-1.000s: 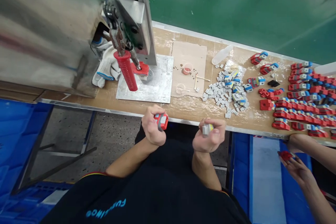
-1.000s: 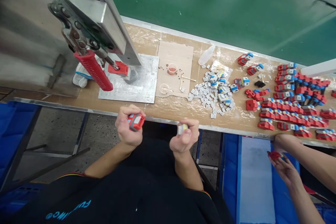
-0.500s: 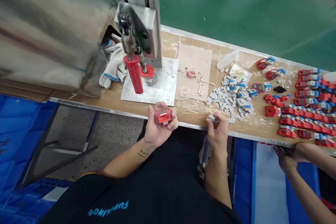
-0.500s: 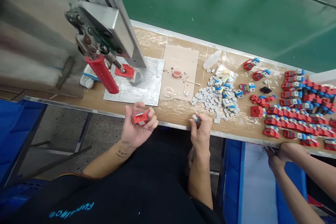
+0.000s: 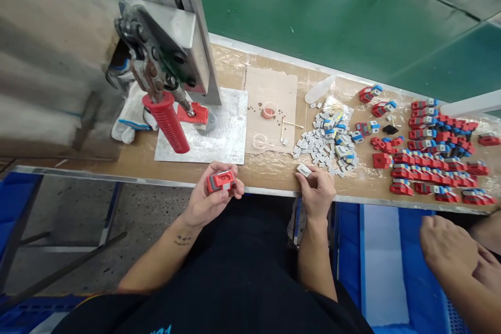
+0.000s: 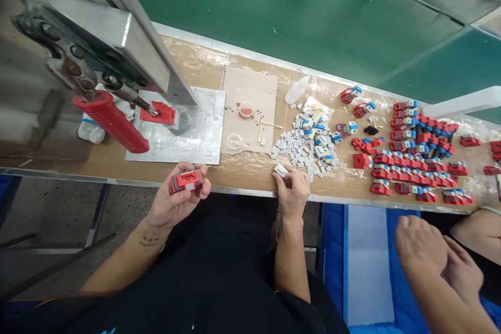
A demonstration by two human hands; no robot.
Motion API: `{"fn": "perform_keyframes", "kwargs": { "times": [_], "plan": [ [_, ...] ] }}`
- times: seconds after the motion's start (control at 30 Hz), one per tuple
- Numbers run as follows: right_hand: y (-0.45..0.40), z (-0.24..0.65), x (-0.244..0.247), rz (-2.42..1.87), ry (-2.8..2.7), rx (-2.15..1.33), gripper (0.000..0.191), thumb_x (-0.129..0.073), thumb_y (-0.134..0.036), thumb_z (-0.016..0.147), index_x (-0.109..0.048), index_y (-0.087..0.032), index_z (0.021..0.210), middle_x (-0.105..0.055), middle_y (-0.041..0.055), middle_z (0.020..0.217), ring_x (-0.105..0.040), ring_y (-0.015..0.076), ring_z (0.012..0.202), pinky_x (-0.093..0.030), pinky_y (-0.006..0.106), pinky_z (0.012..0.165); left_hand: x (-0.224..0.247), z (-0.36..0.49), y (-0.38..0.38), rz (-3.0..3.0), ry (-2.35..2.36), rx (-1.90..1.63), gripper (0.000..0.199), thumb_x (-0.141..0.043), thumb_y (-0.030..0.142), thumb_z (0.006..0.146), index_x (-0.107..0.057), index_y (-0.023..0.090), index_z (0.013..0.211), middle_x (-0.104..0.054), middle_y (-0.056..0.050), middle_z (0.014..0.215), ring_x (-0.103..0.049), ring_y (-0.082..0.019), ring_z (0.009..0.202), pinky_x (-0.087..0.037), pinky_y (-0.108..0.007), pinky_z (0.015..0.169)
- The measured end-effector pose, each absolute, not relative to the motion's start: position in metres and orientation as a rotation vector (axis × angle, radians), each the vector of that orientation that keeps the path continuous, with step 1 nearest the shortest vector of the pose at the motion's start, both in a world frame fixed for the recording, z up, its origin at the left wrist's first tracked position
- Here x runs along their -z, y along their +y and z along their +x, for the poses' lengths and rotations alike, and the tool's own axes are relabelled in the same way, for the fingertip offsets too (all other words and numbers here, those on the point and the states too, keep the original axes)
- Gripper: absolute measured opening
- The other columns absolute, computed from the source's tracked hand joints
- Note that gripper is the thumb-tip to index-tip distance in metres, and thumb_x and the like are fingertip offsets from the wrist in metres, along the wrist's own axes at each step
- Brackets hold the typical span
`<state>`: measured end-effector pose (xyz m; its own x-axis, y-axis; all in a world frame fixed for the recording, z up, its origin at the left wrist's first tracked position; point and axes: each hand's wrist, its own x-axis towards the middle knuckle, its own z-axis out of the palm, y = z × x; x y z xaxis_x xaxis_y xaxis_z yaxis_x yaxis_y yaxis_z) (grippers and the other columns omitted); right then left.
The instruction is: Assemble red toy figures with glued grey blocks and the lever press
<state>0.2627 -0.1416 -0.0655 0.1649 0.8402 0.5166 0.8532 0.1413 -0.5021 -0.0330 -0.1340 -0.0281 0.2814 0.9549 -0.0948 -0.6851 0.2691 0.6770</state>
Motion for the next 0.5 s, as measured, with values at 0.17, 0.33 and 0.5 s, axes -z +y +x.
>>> {"fn": "perform_keyframes", "kwargs": {
  "times": [0.17, 0.33, 0.5],
  "plan": [
    [-0.136, 0.262, 0.059, -1.693, -1.61, 0.123, 0.02, -0.081, -0.036, 0.094, -0.063, -0.029, 0.087, -0.074, 0.0072, 0.095, -0.072, 0.028, 0.091, -0.058, 0.043, 0.078, 0.034, -0.03, -0.124, 0.86, 0.577, -1.231, 0.033, -0.083, 0.04, 0.096, -0.066, 0.024, 0.12, -0.079, -0.009, 0.12, -0.081, -0.019, 0.096, -0.065, -0.03, 0.085],
    [-0.139, 0.242, 0.052, -1.657, -1.472, 0.21, 0.023, -0.081, -0.037, 0.092, -0.062, -0.028, 0.083, -0.067, 0.0045, 0.085, -0.062, 0.0226, 0.071, -0.047, 0.038, 0.058, 0.029, -0.029, -0.121, 0.986, 0.602, -1.235, 0.032, -0.081, 0.037, 0.097, -0.062, 0.022, 0.118, -0.082, -0.012, 0.122, -0.081, -0.017, 0.093, -0.064, -0.031, 0.087],
    [-0.131, 0.219, 0.039, -1.554, -1.462, 0.17, 0.022, -0.078, -0.036, 0.094, -0.062, -0.026, 0.082, -0.065, 0.0016, 0.079, -0.059, 0.0195, 0.066, -0.046, 0.036, 0.057, 0.025, -0.029, -0.122, 1.023, 0.557, -1.266, 0.033, -0.083, 0.028, 0.096, -0.062, 0.022, 0.121, -0.081, -0.013, 0.127, -0.081, -0.017, 0.099, -0.063, -0.028, 0.089]
  ]
}}
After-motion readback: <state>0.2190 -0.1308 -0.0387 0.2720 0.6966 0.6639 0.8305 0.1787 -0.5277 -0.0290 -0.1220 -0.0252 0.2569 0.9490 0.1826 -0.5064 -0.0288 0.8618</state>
